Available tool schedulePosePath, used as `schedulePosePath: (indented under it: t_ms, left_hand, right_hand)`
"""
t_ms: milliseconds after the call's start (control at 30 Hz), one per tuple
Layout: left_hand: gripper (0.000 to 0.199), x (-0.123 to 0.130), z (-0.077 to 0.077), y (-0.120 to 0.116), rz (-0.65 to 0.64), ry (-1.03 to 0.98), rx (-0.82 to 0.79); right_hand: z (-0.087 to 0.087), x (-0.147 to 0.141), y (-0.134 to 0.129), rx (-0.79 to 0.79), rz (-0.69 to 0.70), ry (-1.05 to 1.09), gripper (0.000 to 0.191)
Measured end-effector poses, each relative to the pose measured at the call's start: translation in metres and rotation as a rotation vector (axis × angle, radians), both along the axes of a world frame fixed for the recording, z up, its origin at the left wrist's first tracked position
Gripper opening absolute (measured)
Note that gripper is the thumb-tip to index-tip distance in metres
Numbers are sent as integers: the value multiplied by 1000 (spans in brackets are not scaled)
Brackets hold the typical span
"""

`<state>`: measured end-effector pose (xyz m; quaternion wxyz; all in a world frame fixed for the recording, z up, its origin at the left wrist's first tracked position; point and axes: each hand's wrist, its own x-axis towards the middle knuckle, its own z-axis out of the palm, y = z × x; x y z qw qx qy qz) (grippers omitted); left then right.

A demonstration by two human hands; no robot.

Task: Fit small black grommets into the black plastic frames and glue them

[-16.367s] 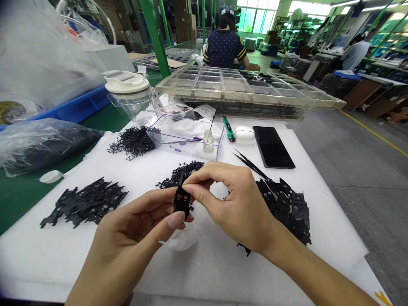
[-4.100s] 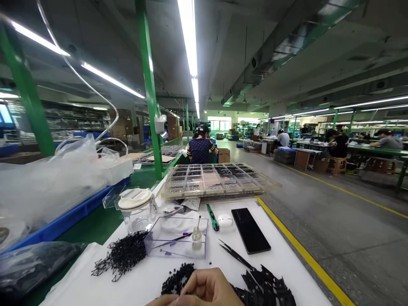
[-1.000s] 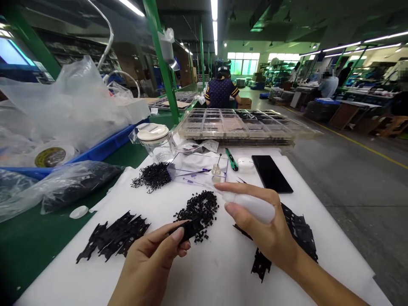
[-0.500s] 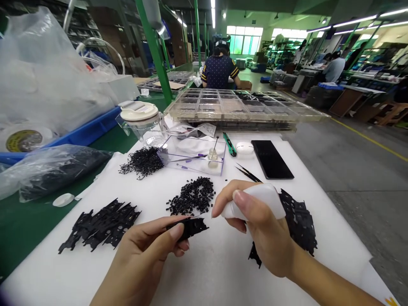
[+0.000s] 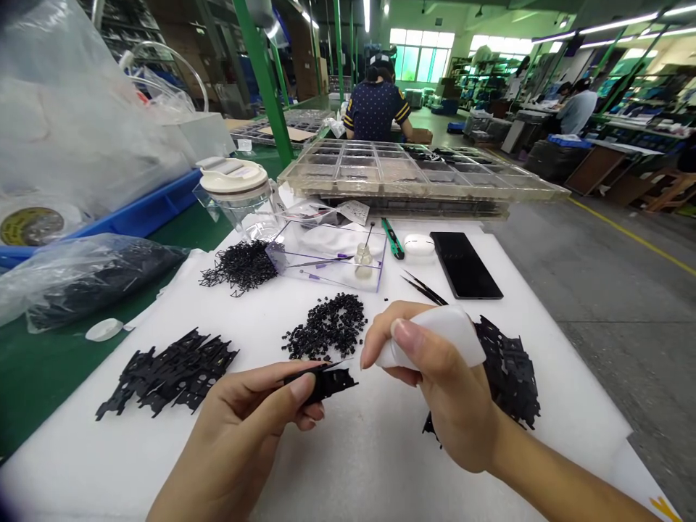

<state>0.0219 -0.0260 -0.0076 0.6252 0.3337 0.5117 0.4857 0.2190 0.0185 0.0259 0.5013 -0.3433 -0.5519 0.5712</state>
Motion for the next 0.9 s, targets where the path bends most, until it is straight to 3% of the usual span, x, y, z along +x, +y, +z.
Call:
schedulePosePath:
  t_ms: [900]
  left_hand:
    - [18,1,-2,1,14,-32,9]
  right_hand:
    - [1,-1,-3,-7,-30,-19,35]
